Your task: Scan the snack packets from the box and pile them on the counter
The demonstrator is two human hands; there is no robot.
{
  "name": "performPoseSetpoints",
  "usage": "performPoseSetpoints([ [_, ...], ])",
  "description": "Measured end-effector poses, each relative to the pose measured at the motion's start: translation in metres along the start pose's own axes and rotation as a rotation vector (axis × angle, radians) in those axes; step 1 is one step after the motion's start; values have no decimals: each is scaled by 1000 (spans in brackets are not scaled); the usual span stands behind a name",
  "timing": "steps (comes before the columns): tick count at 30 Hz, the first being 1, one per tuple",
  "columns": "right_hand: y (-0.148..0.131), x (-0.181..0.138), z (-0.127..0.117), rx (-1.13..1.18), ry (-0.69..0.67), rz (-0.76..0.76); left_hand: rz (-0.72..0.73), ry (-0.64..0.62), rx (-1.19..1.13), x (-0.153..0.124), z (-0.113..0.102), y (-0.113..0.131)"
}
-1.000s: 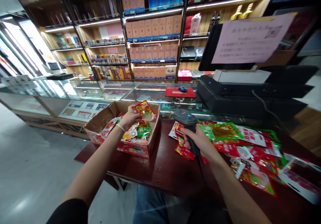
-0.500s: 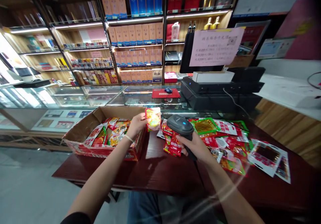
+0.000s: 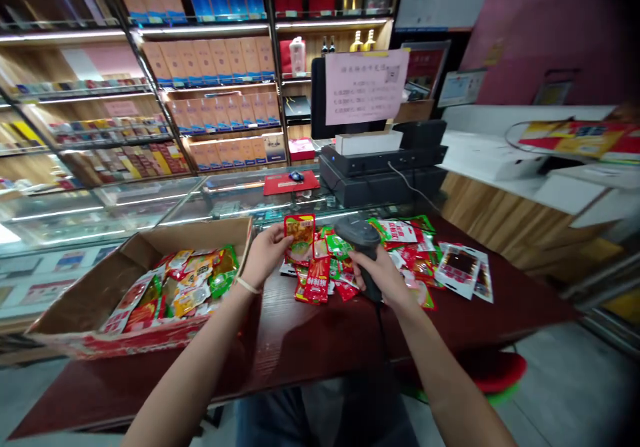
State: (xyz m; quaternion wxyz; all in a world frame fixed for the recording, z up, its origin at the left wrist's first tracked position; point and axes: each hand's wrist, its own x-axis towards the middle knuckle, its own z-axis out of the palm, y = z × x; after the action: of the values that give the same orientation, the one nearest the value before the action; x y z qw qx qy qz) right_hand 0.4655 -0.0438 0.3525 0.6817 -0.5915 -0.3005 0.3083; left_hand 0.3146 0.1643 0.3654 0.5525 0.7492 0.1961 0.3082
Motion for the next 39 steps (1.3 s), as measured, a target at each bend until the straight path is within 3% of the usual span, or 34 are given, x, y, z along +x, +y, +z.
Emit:
performPoseSetpoints([
  [5, 0, -4, -51, 14, 126, 19, 128, 34, 456, 28, 67, -10],
  [9, -3, -11, -81, 16, 206, 14, 200, -39, 769, 46, 120, -16],
  [13, -5, -16, -101, 37, 255, 17, 287, -187, 808, 62, 167, -35],
  [17, -6, -19, -113, 49, 280, 55, 450, -353, 762, 69, 194, -60],
  [20, -6, -19, -114, 56, 277, 48, 508, -337, 736, 70, 197, -67],
  [26, -2, -15, -104, 71, 250, 30, 441, -291, 710, 69, 178, -58],
  [39, 6, -5, -55, 33, 166, 69, 307, -143, 686, 52, 94, -47],
])
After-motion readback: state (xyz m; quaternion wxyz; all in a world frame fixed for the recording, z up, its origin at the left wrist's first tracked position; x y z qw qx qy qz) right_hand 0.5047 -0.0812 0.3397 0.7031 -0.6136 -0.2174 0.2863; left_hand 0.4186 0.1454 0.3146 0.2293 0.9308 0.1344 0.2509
